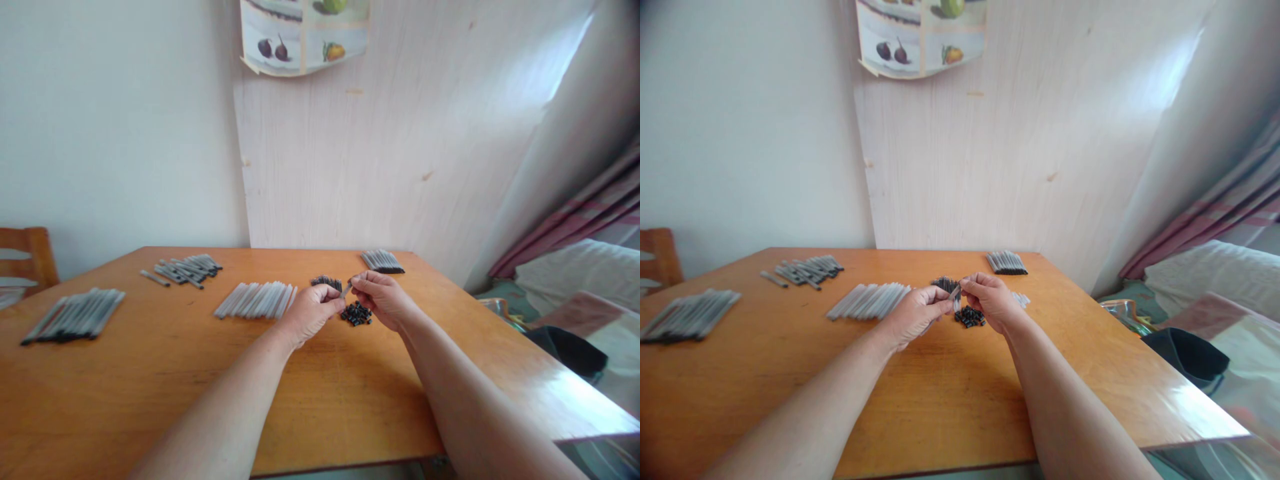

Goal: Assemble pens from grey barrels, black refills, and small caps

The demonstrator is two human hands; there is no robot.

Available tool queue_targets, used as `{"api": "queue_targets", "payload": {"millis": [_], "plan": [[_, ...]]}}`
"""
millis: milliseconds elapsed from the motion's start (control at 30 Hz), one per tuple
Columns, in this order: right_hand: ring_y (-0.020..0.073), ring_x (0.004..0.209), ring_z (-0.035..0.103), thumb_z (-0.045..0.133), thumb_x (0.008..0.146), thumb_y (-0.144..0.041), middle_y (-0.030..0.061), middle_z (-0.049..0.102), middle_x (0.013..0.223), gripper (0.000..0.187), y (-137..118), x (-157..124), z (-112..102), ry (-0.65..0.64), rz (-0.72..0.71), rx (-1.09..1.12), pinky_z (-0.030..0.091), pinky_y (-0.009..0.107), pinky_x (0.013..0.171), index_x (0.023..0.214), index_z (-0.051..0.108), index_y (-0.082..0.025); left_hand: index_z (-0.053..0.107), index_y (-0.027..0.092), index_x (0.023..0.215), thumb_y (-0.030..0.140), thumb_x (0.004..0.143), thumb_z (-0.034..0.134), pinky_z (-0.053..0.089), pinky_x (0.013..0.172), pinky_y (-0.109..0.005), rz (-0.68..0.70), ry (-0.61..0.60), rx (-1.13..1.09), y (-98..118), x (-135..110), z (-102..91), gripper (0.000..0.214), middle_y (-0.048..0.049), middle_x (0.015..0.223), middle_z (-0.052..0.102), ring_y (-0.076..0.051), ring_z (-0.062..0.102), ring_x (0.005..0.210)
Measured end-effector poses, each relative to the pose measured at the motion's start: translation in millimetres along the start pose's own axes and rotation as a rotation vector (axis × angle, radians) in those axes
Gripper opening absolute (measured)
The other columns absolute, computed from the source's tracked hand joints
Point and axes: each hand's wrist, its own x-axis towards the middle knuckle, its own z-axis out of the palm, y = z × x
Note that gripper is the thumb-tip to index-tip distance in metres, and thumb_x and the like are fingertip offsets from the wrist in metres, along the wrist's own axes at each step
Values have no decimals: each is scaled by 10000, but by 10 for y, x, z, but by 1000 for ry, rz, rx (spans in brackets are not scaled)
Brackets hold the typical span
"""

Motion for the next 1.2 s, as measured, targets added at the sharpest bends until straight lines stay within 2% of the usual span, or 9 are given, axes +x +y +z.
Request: {"api": "queue_targets", "payload": {"millis": [167,267,633,900,1033,1200], "plan": [[79,525,409,749,685,-428,0,567,676,296,8,15,-40,29,-7,18,247,240,454,720,583,-186,662,117,920,484,831,519,389,614,-261,-130,-55,-75,50,-25,-3,404,-75,753,676,-114,532,600],[79,526,407,748,694,-417,3,564,679,285,3,18,-57,38,-10,27,240,238,450,724,587,-184,664,103,929,440,817,547,381,603,-257,-164,-80,-104,70,-29,-2,374,-79,732,675,-111,529,582],[74,531,424,762,672,-452,9,569,692,331,-2,9,-50,24,4,47,271,236,443,707,574,-182,662,120,853,381,793,604,420,676,-273,-53,-32,-45,52,-26,13,274,-73,765,681,-127,559,668],[57,523,397,760,675,-420,-11,545,668,317,-16,3,-9,21,3,46,251,208,439,715,574,-166,670,137,792,430,768,624,378,620,-248,27,4,80,-54,1,8,298,-55,762,673,-125,530,661],[57,507,382,763,661,-418,-18,536,645,322,-50,-10,28,26,-7,39,237,210,432,692,561,-169,677,137,819,459,749,638,353,574,-242,16,-9,82,-87,10,-19,332,-50,743,669,-119,516,614],[56,491,373,751,665,-419,-28,521,608,326,-66,0,37,17,-35,19,235,216,436,661,542,-169,674,140,826,440,745,650,383,614,-252,-4,-38,40,-61,17,-37,311,-67,780,685,-132,558,656]]}}
